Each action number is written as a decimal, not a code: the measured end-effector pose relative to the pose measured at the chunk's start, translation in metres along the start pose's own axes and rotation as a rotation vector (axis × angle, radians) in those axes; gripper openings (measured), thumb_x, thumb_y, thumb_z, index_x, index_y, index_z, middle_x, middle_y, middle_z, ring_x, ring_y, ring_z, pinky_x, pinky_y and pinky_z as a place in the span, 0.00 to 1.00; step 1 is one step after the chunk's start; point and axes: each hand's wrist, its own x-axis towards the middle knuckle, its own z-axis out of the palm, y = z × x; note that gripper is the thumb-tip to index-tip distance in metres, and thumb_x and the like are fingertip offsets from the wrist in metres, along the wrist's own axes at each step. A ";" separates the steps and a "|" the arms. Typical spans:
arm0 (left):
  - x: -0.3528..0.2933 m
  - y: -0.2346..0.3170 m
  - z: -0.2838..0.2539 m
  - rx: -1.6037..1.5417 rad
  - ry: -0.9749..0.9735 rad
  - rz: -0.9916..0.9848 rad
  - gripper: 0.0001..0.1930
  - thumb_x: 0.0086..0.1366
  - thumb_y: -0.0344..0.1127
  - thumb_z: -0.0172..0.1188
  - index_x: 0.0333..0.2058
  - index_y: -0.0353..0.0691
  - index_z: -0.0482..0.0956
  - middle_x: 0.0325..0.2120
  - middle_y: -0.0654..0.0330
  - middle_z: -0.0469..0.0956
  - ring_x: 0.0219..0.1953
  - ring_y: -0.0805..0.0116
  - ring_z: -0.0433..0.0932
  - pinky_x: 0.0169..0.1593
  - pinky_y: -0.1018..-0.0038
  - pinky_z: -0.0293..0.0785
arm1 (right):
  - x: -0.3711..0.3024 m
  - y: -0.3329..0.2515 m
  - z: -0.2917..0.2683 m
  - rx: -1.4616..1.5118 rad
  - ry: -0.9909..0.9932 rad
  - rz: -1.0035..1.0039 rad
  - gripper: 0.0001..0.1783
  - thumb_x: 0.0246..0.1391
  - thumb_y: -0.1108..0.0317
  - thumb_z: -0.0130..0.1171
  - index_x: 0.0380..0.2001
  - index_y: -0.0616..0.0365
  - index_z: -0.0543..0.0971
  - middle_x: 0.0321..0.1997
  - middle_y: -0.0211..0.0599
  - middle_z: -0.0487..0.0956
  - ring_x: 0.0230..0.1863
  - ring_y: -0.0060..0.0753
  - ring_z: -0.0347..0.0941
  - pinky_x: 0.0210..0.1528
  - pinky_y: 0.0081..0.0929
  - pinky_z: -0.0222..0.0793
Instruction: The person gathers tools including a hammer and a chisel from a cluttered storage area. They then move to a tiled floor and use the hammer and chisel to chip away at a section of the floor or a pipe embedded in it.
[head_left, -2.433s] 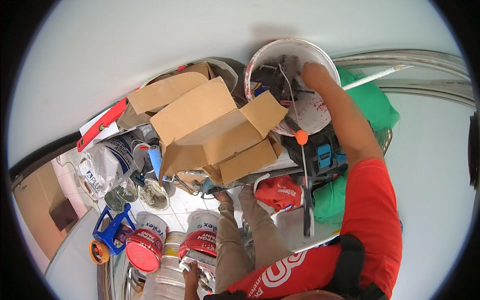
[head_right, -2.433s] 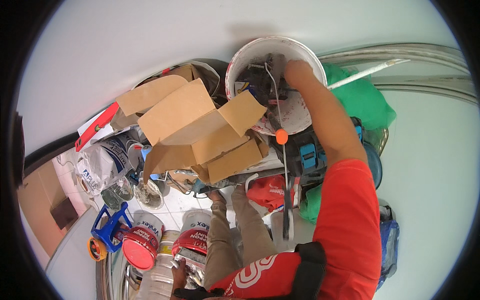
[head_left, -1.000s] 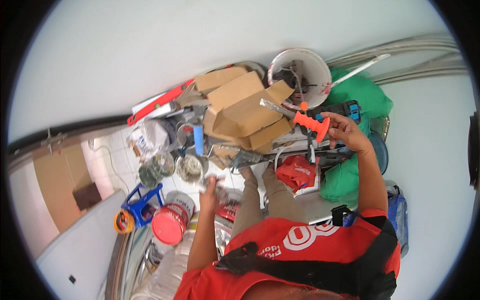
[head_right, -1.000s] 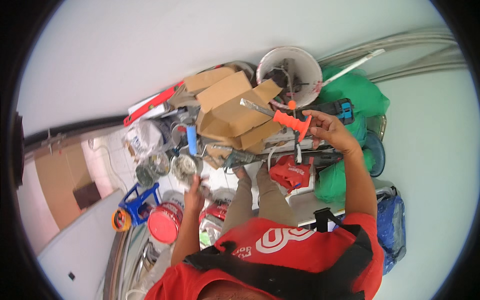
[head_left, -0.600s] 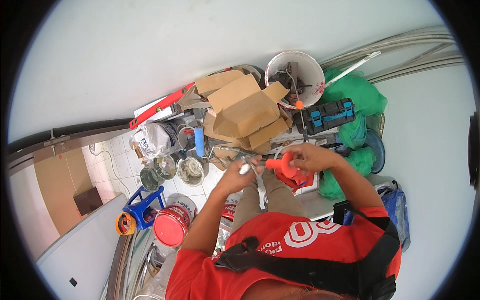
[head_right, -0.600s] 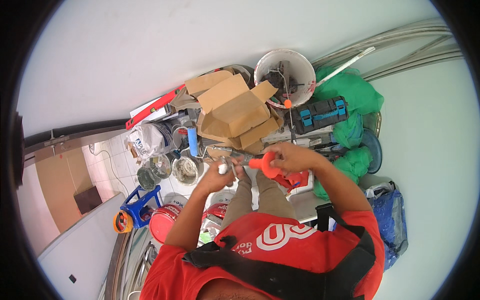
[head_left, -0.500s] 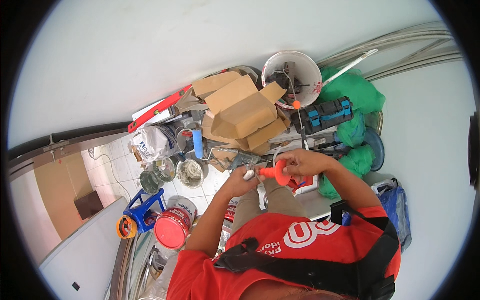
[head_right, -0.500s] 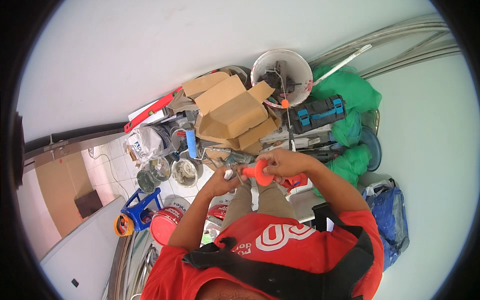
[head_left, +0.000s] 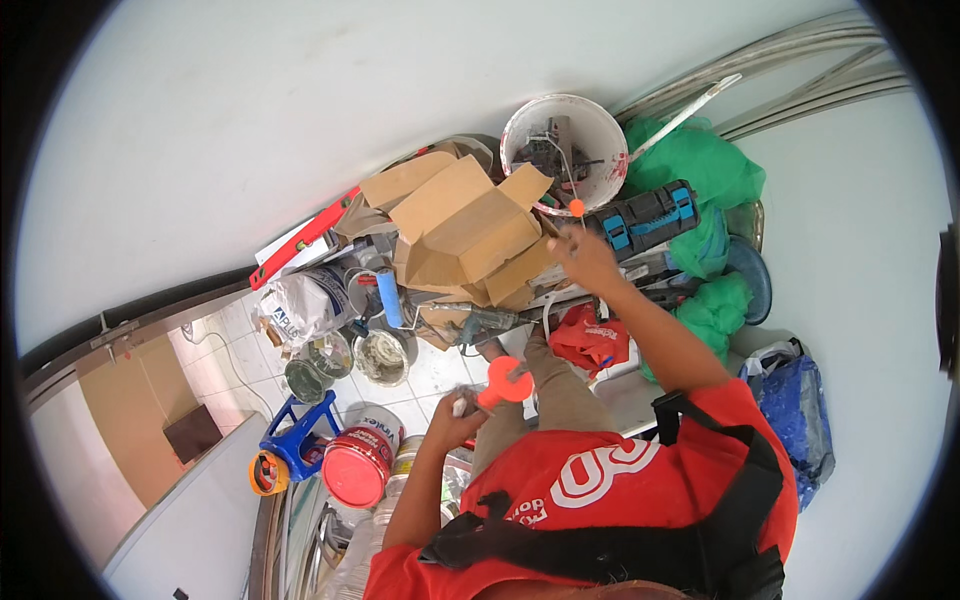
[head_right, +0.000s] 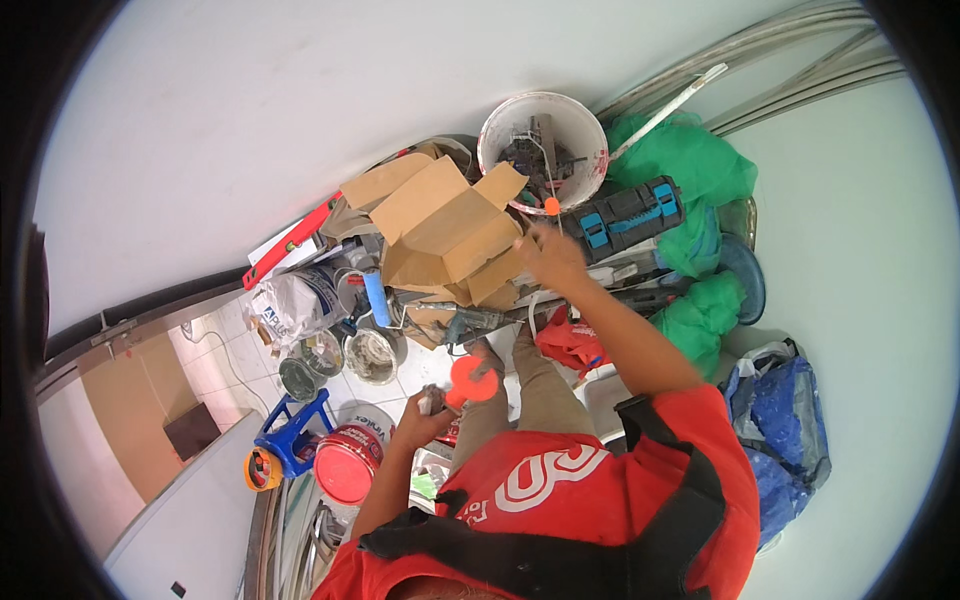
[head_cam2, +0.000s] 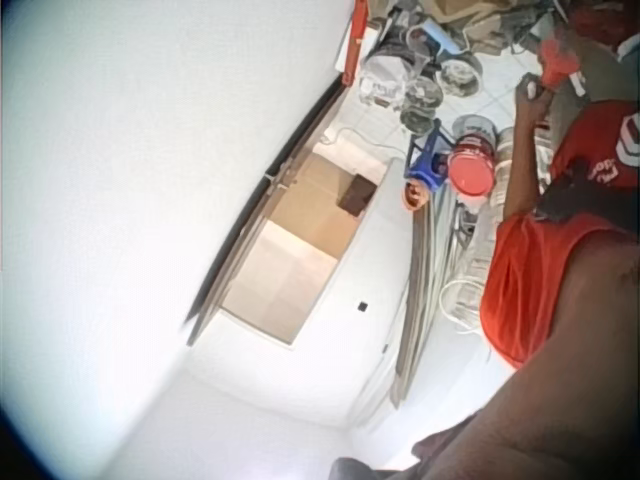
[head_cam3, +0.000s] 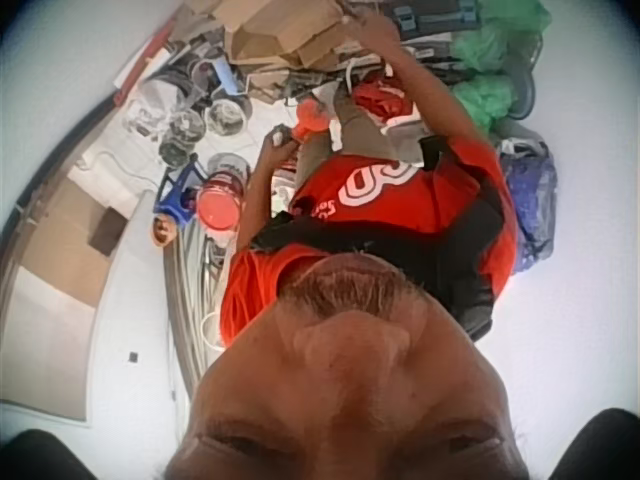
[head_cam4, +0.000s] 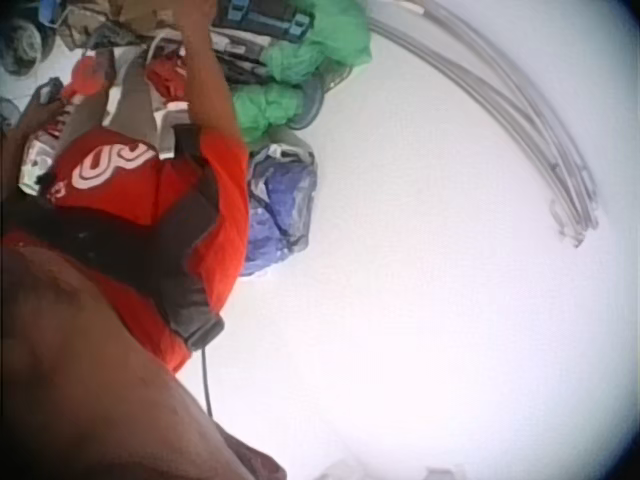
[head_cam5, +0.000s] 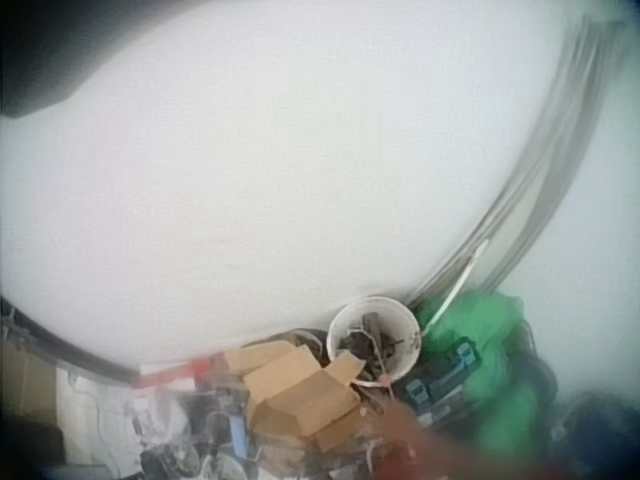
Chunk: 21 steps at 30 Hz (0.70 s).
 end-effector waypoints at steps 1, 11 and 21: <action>-0.010 0.000 -0.003 -0.024 0.036 -0.051 0.12 0.55 0.33 0.70 0.37 0.38 0.79 0.23 0.67 0.76 0.22 0.80 0.72 0.26 0.78 0.70 | 0.017 0.020 0.007 -0.110 0.177 -0.046 0.38 0.55 0.40 0.59 0.57 0.61 0.71 0.39 0.53 0.82 0.40 0.55 0.80 0.44 0.46 0.76; -0.080 -0.058 -0.009 -0.143 0.394 -0.384 0.10 0.57 0.31 0.69 0.35 0.37 0.79 0.21 0.64 0.77 0.19 0.74 0.75 0.20 0.74 0.71 | 0.116 0.087 0.029 -0.439 0.066 0.089 0.27 0.55 0.49 0.62 0.45 0.63 0.75 0.39 0.54 0.82 0.44 0.59 0.79 0.46 0.49 0.75; -0.093 -0.127 0.003 -0.210 0.430 -0.435 0.12 0.55 0.32 0.71 0.32 0.36 0.77 0.23 0.63 0.76 0.20 0.71 0.76 0.23 0.73 0.76 | 0.157 0.050 -0.048 -0.443 0.219 -0.076 0.21 0.47 0.53 0.63 0.34 0.61 0.81 0.39 0.55 0.82 0.43 0.56 0.79 0.47 0.49 0.74</action>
